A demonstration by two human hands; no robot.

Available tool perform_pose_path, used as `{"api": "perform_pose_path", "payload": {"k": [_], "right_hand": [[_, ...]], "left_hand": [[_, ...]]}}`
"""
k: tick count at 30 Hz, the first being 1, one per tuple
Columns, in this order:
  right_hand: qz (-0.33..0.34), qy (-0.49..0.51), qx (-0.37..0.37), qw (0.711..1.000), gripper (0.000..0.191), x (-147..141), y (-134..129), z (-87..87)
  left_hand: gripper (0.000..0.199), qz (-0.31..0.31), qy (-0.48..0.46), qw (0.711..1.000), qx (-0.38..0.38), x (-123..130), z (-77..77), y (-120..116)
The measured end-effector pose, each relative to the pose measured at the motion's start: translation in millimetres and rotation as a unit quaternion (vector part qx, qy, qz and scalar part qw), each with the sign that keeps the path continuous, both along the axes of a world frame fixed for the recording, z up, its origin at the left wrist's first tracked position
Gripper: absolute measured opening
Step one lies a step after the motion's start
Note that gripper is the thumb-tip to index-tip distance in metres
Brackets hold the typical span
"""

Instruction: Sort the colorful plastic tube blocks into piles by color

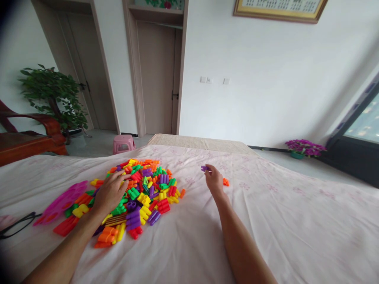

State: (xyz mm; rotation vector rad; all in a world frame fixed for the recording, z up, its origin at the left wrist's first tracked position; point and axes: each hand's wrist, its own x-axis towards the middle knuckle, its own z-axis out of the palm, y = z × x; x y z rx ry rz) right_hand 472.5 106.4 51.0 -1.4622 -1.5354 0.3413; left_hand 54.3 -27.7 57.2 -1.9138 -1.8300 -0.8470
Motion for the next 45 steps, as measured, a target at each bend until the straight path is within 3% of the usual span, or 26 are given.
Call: {"api": "perform_pose_path", "payload": {"k": [6,12,18,27,30,38,42,45], "right_hand": [[-0.182,-0.005,0.033,0.983,0.043,61,5,0.7],[-0.299,-0.042,0.004,0.953,0.045,109,1,-12.0],[-0.246,-0.200,-0.151,0.936,0.040,121,-4,-32.8],[-0.235,-0.258,-0.163,0.923,0.044,123,0,-36.1],[-0.238,-0.277,-0.164,0.916,0.045,139,-1,-34.1],[-0.332,-0.272,-0.201,0.880,0.045,198,-17,-38.0],[-0.355,-0.263,-0.120,0.889,0.046,179,-25,-31.1],[-0.280,-0.268,-0.035,0.921,0.044,138,-26,-18.5]], "left_hand": [[0.038,0.001,0.001,1.000,-0.001,1,0.2,-1],[0.039,0.002,-0.003,1.000,0.000,0,-0.2,0],[0.039,0.005,-0.007,1.000,-0.008,0,-2.1,2],[0.036,-0.005,-0.015,1.000,0.003,-1,-2.5,1],[0.036,-0.008,-0.013,1.000,0.003,-1,-1.6,1],[0.037,-0.006,-0.010,1.000,0.007,0,0.8,0],[0.038,-0.003,-0.007,1.000,0.003,1,0.6,0],[0.038,-0.001,-0.007,1.000,0.001,1,0.0,0]]}}
